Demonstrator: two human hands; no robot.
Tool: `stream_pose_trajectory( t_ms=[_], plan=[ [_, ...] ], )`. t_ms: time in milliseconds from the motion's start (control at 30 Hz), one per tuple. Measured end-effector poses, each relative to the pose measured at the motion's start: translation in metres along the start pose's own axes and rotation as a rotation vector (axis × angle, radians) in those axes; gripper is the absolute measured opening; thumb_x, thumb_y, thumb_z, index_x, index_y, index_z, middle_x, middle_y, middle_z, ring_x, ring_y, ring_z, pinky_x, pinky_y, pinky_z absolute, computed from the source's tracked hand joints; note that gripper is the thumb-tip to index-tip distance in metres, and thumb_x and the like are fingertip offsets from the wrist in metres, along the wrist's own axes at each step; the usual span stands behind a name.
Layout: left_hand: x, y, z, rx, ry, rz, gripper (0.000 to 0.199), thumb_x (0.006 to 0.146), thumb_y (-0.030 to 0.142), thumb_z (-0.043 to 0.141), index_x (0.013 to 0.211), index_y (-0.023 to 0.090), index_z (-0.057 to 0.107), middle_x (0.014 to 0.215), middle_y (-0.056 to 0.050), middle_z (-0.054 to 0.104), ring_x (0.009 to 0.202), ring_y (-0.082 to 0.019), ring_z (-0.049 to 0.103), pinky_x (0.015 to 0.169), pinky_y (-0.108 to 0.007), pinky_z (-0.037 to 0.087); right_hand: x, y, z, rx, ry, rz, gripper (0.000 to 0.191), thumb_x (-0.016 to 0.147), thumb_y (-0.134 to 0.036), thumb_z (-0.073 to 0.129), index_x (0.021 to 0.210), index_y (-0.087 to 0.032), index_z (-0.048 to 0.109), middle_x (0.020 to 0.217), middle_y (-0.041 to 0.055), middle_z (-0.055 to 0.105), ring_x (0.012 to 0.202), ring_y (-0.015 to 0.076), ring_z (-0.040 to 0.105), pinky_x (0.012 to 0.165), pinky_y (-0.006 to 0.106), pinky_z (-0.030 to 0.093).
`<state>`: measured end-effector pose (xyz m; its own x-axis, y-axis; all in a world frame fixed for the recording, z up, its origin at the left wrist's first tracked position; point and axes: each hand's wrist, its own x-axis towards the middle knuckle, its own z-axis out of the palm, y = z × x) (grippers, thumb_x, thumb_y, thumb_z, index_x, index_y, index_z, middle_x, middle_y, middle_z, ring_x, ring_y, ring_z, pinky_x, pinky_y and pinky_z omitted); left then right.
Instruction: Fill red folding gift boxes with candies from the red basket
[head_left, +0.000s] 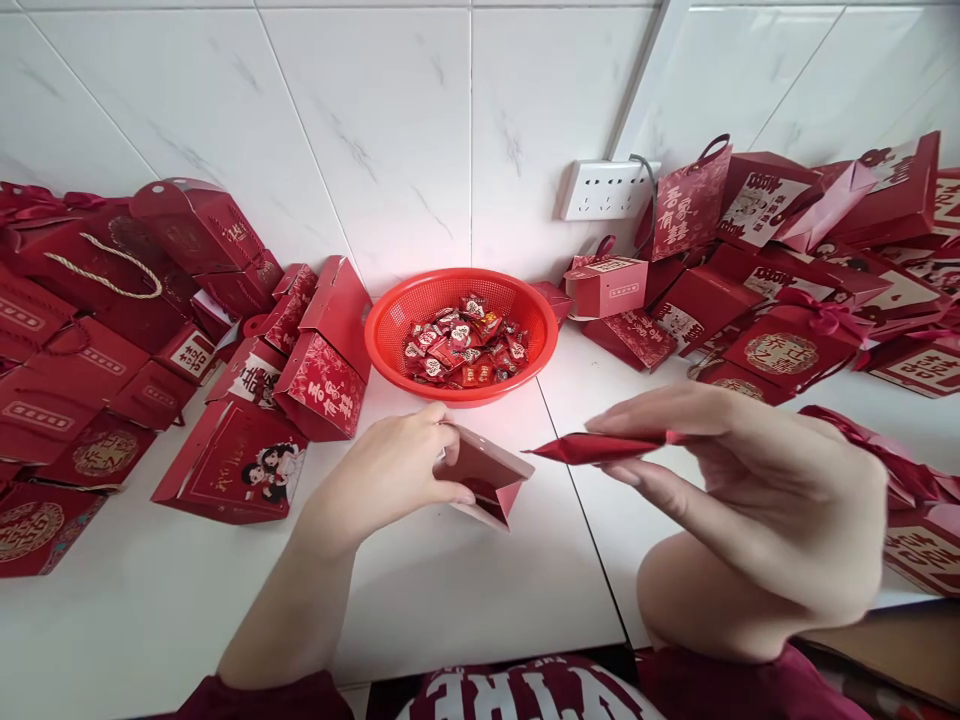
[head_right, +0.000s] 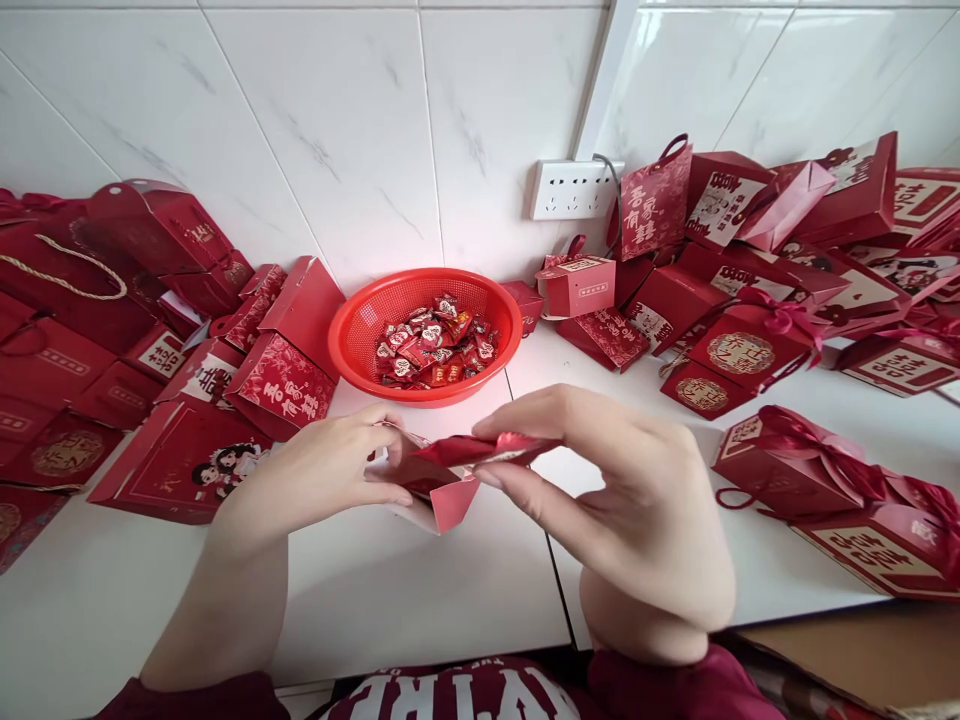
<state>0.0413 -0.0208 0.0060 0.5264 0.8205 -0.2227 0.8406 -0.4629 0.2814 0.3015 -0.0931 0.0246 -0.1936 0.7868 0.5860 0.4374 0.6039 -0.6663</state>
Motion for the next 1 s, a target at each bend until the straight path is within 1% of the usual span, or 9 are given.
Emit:
stream_pose_trajectory(
  t_ms=[133,233,367,467,633,733,800,900,1000],
  plan=[
    [0.001,0.0,0.001,-0.04,0.004,-0.035,0.05,0.073,0.064,0.072,0.112,0.032,0.07,0.105,-0.002,0.063,0.083,-0.022,0.065,0.064,-0.028,0.041,0.006,0.004,0.014,0.087,-0.003,0.091,0.017,0.091,-0.02,0.071,0.106,-0.026,0.069,0.091,0.0011,0.075,0.082,0.0189,0.073,0.07,0.028,0.059],
    [0.0,0.0,0.002,-0.086,0.025,-0.055,0.057,0.075,0.064,0.071,0.126,0.04,0.063,0.113,-0.002,0.063,0.091,-0.024,0.067,0.069,-0.029,0.045,0.012,0.006,0.019,0.057,-0.037,0.053,0.012,0.094,-0.021,0.067,0.105,-0.024,0.067,0.091,0.0015,0.075,0.082,0.0179,0.072,0.072,0.027,0.058],
    [0.001,-0.002,0.004,-0.114,0.029,-0.055,0.05,0.079,0.066,0.066,0.122,0.04,0.066,0.112,-0.001,0.064,0.093,-0.025,0.067,0.071,-0.03,0.047,0.018,0.011,0.027,-0.031,-0.099,-0.036,0.009,0.096,-0.023,0.064,0.105,-0.022,0.065,0.089,0.0019,0.074,0.077,0.0164,0.07,0.069,0.026,0.055],
    [-0.001,-0.005,0.001,-0.129,0.033,-0.015,0.042,0.091,0.063,0.053,0.115,0.035,0.071,0.113,-0.002,0.065,0.094,-0.023,0.067,0.076,-0.03,0.048,0.023,0.02,0.038,-0.094,-0.238,-0.025,0.01,0.098,-0.021,0.06,0.108,-0.021,0.063,0.093,0.0023,0.073,0.075,0.0155,0.068,0.067,0.026,0.053],
    [-0.013,-0.013,-0.011,-0.13,0.082,0.054,0.039,0.096,0.057,0.048,0.104,0.029,0.073,0.114,-0.003,0.065,0.098,-0.022,0.065,0.084,-0.031,0.049,0.028,0.032,0.042,-0.183,-0.387,0.025,0.019,0.1,-0.02,0.054,0.118,-0.021,0.059,0.11,0.0054,0.071,0.088,0.0181,0.068,0.076,0.03,0.053],
    [-0.019,-0.015,-0.015,-0.128,0.19,0.022,0.037,0.091,0.058,0.055,0.113,0.029,0.067,0.119,-0.002,0.064,0.106,-0.025,0.062,0.087,-0.032,0.049,0.027,0.033,0.038,-0.197,-0.456,0.047,0.028,0.1,-0.022,0.055,0.127,-0.022,0.056,0.12,0.0075,0.068,0.101,0.0208,0.067,0.084,0.034,0.053],
    [-0.02,-0.014,-0.015,-0.129,0.217,0.01,0.05,0.085,0.06,0.063,0.126,0.032,0.06,0.129,-0.003,0.061,0.114,-0.028,0.06,0.09,-0.035,0.049,0.026,0.034,0.038,-0.207,-0.525,0.056,0.04,0.097,-0.026,0.059,0.136,-0.023,0.051,0.125,0.0091,0.066,0.109,0.0235,0.065,0.087,0.037,0.053],
    [-0.015,-0.012,-0.011,-0.145,0.148,0.017,0.068,0.08,0.055,0.07,0.141,0.034,0.048,0.133,-0.006,0.061,0.114,-0.03,0.061,0.085,-0.035,0.051,0.024,0.038,0.048,-0.192,-0.605,0.041,0.053,0.094,-0.031,0.063,0.143,-0.024,0.044,0.13,0.0102,0.065,0.117,0.0249,0.062,0.09,0.038,0.052],
    [-0.006,-0.01,-0.006,-0.134,0.106,0.032,0.065,0.085,0.043,0.066,0.146,0.034,0.044,0.122,-0.006,0.068,0.106,-0.029,0.066,0.08,-0.033,0.05,0.027,0.045,0.062,-0.243,-0.674,0.082,0.05,0.094,-0.023,0.06,0.142,-0.022,0.046,0.127,0.0103,0.068,0.113,0.0243,0.065,0.086,0.034,0.052]
  ],
)
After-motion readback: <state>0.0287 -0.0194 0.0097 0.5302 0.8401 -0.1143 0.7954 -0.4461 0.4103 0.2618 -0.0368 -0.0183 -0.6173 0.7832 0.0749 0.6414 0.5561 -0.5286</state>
